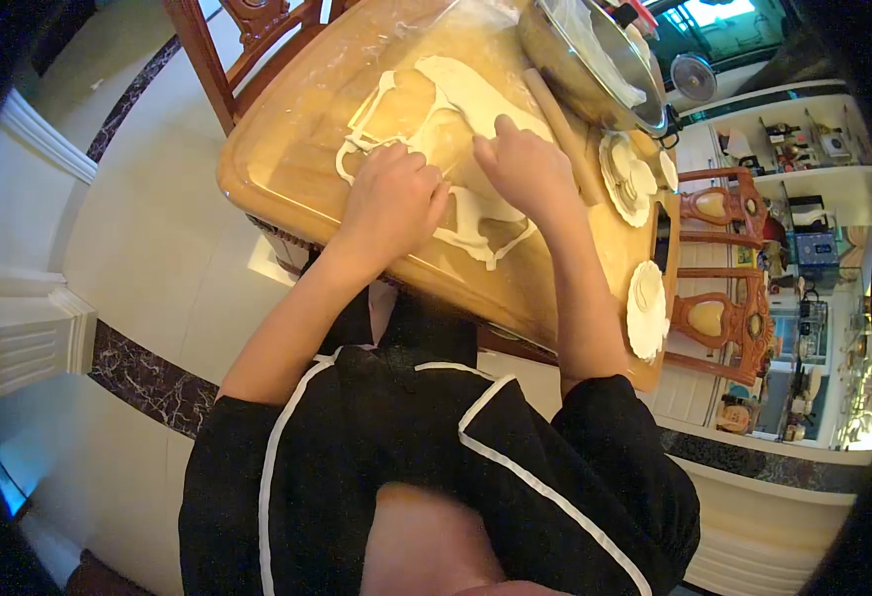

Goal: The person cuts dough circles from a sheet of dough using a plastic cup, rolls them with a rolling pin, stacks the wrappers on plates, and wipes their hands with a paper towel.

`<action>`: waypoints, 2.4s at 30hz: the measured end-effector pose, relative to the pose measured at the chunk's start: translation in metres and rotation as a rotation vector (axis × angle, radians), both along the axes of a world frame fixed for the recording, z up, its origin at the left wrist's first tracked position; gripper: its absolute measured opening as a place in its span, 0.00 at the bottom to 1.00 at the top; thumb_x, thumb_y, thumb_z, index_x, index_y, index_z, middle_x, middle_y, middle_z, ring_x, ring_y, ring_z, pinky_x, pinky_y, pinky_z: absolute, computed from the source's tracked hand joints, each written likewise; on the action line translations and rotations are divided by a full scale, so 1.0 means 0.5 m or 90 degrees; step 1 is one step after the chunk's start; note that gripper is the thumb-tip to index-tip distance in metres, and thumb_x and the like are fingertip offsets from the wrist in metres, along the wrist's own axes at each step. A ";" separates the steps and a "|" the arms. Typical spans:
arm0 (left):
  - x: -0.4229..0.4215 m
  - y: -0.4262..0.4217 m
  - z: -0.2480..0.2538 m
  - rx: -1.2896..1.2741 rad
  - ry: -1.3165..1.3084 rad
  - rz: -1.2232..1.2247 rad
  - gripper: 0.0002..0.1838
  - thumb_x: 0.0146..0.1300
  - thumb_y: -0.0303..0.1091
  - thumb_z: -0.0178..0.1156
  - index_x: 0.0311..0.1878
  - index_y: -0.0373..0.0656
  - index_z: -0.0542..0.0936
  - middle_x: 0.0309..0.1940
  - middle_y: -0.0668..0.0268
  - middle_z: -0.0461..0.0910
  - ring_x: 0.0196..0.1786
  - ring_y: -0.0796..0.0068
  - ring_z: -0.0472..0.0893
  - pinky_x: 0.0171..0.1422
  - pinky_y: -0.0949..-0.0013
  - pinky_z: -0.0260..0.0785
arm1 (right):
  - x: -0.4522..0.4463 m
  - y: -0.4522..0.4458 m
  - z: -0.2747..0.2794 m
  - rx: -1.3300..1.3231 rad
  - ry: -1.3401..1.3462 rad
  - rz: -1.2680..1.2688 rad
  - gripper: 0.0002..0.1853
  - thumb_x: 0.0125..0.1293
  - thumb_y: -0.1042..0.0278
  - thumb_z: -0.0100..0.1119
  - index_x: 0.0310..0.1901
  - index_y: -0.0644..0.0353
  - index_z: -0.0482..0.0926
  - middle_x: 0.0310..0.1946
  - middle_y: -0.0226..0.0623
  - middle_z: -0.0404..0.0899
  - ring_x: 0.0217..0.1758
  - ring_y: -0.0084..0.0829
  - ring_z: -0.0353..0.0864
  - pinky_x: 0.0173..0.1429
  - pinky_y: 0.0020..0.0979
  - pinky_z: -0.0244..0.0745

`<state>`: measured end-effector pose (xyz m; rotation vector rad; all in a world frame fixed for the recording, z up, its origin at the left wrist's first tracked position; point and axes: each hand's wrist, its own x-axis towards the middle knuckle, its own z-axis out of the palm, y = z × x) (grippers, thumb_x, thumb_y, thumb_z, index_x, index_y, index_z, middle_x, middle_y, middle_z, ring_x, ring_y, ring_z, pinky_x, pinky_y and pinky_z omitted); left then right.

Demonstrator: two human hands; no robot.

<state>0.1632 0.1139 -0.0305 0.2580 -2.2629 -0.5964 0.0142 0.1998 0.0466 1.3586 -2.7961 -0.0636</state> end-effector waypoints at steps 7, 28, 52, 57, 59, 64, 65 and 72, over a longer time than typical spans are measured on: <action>0.001 0.002 0.001 -0.027 -0.014 -0.010 0.11 0.57 0.34 0.64 0.23 0.40 0.79 0.26 0.59 0.77 0.37 0.56 0.76 0.47 0.55 0.69 | 0.013 0.016 0.000 -0.021 -0.009 0.020 0.23 0.68 0.48 0.46 0.43 0.62 0.77 0.34 0.54 0.83 0.41 0.53 0.84 0.46 0.50 0.79; 0.006 0.010 0.023 -0.045 -0.066 -0.171 0.08 0.54 0.35 0.65 0.25 0.42 0.81 0.29 0.61 0.78 0.37 0.58 0.76 0.43 0.58 0.68 | -0.043 0.042 0.005 -0.214 -0.180 0.039 0.25 0.72 0.48 0.41 0.49 0.64 0.76 0.44 0.58 0.81 0.53 0.54 0.80 0.57 0.48 0.75; -0.148 -0.043 0.078 -0.035 -0.300 -0.080 0.14 0.49 0.36 0.69 0.35 0.35 0.84 0.37 0.52 0.81 0.45 0.52 0.78 0.51 0.58 0.73 | -0.152 0.275 -0.060 -0.306 0.094 -0.009 0.21 0.61 0.47 0.64 0.48 0.54 0.78 0.38 0.43 0.78 0.42 0.46 0.82 0.44 0.44 0.79; -0.166 -0.058 0.065 0.219 -0.375 -0.110 0.15 0.49 0.36 0.69 0.34 0.35 0.81 0.32 0.59 0.81 0.33 0.66 0.80 0.41 0.66 0.73 | -0.153 0.279 -0.060 -0.327 0.091 0.004 0.23 0.62 0.49 0.64 0.53 0.53 0.77 0.40 0.43 0.78 0.46 0.45 0.80 0.45 0.43 0.78; -0.177 -0.071 0.067 0.230 -0.435 -0.122 0.15 0.49 0.36 0.69 0.35 0.36 0.80 0.31 0.62 0.81 0.33 0.69 0.80 0.41 0.67 0.72 | -0.152 0.280 -0.055 -0.295 0.048 -0.011 0.24 0.60 0.48 0.65 0.52 0.53 0.75 0.45 0.44 0.77 0.50 0.46 0.79 0.48 0.46 0.79; -0.179 -0.095 0.091 0.284 -0.576 -0.187 0.15 0.50 0.33 0.68 0.39 0.38 0.79 0.34 0.66 0.81 0.35 0.77 0.79 0.40 0.69 0.72 | -0.152 0.289 -0.053 -0.304 0.026 0.010 0.24 0.60 0.50 0.66 0.53 0.53 0.74 0.47 0.44 0.76 0.52 0.47 0.79 0.51 0.46 0.78; -0.173 -0.108 0.078 0.390 -0.497 -0.249 0.15 0.52 0.32 0.68 0.42 0.40 0.78 0.36 0.66 0.81 0.36 0.76 0.79 0.40 0.70 0.73 | -0.152 0.290 -0.053 -0.301 0.020 0.016 0.24 0.60 0.51 0.66 0.54 0.53 0.73 0.47 0.44 0.76 0.52 0.48 0.79 0.51 0.46 0.78; -0.132 -0.053 0.099 0.751 -0.309 -0.209 0.20 0.61 0.27 0.66 0.57 0.41 0.75 0.39 0.65 0.81 0.39 0.73 0.82 0.39 0.73 0.77 | -0.147 0.286 -0.050 -0.306 0.002 -0.003 0.23 0.59 0.52 0.66 0.53 0.52 0.74 0.47 0.43 0.76 0.54 0.47 0.78 0.52 0.45 0.77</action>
